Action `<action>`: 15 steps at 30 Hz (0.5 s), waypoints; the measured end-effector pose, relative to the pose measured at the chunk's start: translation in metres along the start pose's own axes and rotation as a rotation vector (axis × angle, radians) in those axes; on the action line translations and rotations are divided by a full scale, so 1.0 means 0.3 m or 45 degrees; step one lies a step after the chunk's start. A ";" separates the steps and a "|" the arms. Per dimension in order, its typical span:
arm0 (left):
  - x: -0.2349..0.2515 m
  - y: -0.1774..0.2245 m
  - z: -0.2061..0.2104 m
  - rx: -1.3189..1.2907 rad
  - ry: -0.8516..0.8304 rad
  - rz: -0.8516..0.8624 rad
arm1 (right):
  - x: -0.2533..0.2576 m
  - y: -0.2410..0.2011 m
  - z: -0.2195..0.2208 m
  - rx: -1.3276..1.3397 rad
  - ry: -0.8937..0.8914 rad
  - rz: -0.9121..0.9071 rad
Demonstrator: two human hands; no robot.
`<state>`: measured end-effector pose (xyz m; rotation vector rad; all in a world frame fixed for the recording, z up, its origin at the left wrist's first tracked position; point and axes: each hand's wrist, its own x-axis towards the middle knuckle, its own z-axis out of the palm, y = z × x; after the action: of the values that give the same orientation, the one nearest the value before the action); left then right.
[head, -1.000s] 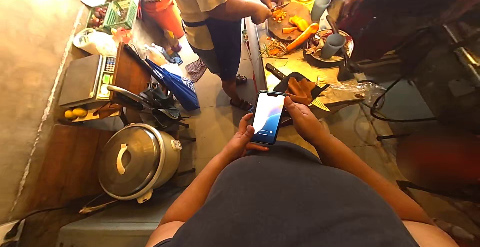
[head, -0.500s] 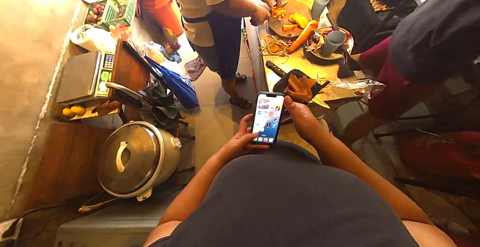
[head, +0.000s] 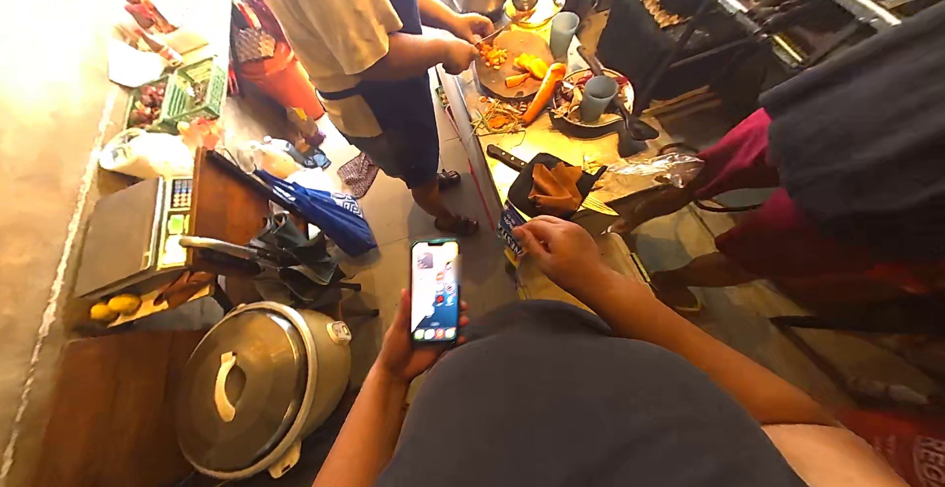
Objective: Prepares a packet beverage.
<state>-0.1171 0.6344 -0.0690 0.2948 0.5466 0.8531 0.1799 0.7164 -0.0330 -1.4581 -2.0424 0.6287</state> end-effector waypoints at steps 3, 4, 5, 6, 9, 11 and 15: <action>-0.202 0.042 -0.117 0.762 0.529 -0.106 | -0.025 0.074 0.005 -0.122 -0.033 0.096; -0.267 0.047 -0.169 1.095 0.599 -0.254 | -0.033 0.095 0.001 -0.152 -0.062 0.132; -0.326 0.044 -0.224 1.308 0.585 -0.413 | -0.039 0.110 -0.005 -0.167 -0.096 0.170; -0.371 0.028 -0.275 1.411 0.540 -0.553 | -0.046 0.124 -0.009 -0.180 -0.123 0.204; -0.361 -0.016 -0.252 1.518 0.308 -0.783 | -0.052 0.134 -0.022 -0.183 -0.190 0.260; -0.288 -0.077 -0.299 1.660 0.268 -0.778 | -0.049 0.120 -0.017 -0.168 -0.242 0.274; -0.072 -0.172 -0.403 1.774 0.263 -0.898 | -0.041 0.082 0.000 -0.180 -0.325 0.307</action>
<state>-0.1644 0.5889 -0.1850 1.1935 1.2935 -0.3149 0.2002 0.7122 -0.0510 -1.8047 -2.1560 0.8184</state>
